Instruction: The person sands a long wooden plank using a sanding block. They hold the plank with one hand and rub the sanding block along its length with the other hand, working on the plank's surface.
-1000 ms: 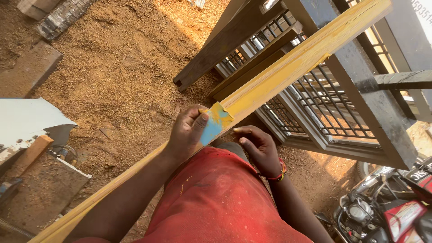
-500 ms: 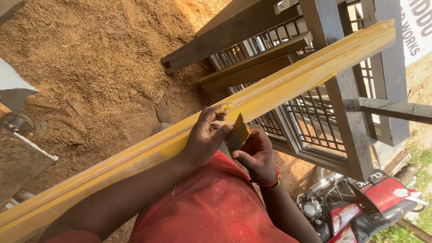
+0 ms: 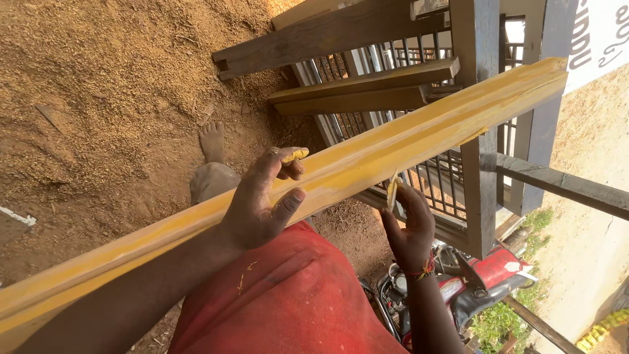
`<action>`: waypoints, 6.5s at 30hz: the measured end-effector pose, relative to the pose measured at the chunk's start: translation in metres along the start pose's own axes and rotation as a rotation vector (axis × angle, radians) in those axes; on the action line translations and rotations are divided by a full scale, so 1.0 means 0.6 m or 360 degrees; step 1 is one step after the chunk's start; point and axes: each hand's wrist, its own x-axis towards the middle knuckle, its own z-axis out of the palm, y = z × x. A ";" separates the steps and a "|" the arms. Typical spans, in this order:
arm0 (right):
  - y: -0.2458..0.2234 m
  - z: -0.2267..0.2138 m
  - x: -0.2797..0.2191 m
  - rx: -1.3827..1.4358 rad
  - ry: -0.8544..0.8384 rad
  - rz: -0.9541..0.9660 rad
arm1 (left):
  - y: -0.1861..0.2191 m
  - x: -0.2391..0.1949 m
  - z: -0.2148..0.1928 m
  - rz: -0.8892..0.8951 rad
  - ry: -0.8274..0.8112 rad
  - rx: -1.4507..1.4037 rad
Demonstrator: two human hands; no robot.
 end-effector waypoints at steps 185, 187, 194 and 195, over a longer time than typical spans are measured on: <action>0.241 -0.111 0.070 0.0820 0.0673 0.0195 | 0.016 -0.003 0.052 0.0198 -0.0071 0.0562; 0.209 -0.084 0.073 0.0229 0.0716 -0.0156 | 0.027 0.005 0.069 0.0228 -0.0110 0.0607; 0.149 -0.088 0.097 -0.0574 0.0703 -0.0424 | 0.054 0.025 0.109 0.0312 -0.0190 0.0552; 0.155 -0.095 0.104 -0.0640 0.0645 -0.0427 | 0.054 0.027 0.113 0.0315 -0.0196 0.0551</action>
